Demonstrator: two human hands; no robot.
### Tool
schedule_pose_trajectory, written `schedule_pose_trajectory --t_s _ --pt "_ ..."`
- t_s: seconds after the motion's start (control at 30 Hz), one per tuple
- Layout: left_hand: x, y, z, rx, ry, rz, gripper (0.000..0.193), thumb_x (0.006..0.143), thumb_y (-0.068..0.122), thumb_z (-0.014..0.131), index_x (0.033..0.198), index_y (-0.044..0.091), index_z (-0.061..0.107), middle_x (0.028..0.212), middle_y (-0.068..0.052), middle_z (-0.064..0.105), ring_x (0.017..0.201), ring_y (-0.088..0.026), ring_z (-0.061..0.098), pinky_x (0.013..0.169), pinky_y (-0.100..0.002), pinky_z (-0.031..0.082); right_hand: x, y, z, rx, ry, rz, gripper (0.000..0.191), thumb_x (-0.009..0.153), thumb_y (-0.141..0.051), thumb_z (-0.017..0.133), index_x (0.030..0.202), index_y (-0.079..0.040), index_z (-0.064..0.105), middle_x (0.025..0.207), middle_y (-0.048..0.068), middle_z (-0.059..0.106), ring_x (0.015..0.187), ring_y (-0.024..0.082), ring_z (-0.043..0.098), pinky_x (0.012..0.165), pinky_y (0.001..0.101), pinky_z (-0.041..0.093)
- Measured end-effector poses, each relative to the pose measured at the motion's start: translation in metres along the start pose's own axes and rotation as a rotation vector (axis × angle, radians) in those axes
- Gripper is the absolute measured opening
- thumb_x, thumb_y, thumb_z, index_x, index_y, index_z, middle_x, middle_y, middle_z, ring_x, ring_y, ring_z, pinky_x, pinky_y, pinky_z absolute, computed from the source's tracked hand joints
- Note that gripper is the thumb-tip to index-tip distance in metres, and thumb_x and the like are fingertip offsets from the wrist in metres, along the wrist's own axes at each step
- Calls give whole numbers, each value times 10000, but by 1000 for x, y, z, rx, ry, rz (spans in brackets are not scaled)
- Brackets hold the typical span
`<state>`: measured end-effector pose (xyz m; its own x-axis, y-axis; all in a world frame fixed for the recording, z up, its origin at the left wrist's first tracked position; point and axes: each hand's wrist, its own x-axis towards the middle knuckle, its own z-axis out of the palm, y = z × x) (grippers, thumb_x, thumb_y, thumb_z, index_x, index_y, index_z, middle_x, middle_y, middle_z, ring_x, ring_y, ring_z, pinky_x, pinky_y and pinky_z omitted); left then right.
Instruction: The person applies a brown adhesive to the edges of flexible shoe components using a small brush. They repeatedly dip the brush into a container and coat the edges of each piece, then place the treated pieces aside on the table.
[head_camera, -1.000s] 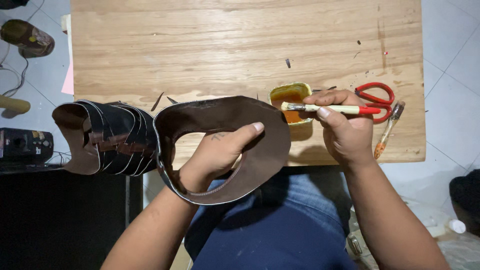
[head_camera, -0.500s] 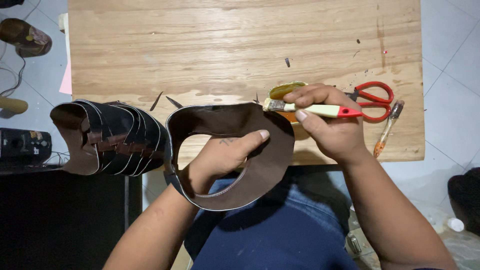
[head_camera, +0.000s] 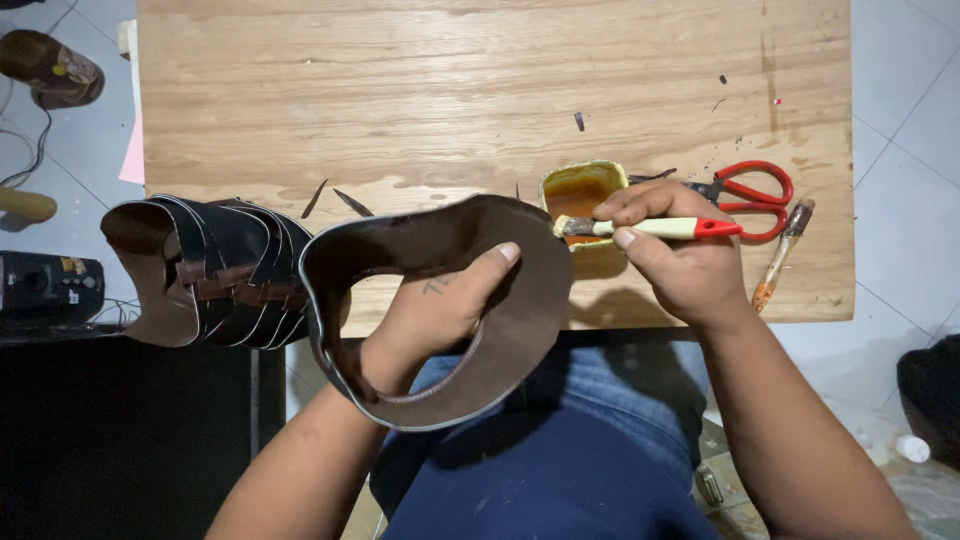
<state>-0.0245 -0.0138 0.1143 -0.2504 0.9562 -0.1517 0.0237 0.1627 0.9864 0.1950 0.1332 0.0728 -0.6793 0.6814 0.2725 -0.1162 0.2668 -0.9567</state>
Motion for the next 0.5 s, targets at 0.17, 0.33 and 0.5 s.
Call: schedule_pose_trajectory --t_s 0.17,0.33,0.5 --pt "-8 0 3 -101 -25 -82 342 952 200 626 1249 34 644 1118 -71 732 1025 -162 677 894 -317 557 3 9 4 285 92 48 132 988 54 626 1093 -20 601 1199 164 684 1183 226 644 1098 397 535" --pt "1 -33 10 -533 -93 -239 328 1015 189 555 1236 -33 652 1102 -106 710 978 -187 668 866 -358 556 2 10 10 527 220 176 102 982 7 608 1084 1 609 1160 202 693 1051 281 698 980 440 594" --pt "2 -55 7 -769 -191 -319 349 1037 198 480 1225 -49 640 1091 -110 725 958 -180 690 871 -341 561 -1 14 13 547 241 213 91 981 0 596 1072 -4 591 1145 195 687 1080 277 688 999 436 590"
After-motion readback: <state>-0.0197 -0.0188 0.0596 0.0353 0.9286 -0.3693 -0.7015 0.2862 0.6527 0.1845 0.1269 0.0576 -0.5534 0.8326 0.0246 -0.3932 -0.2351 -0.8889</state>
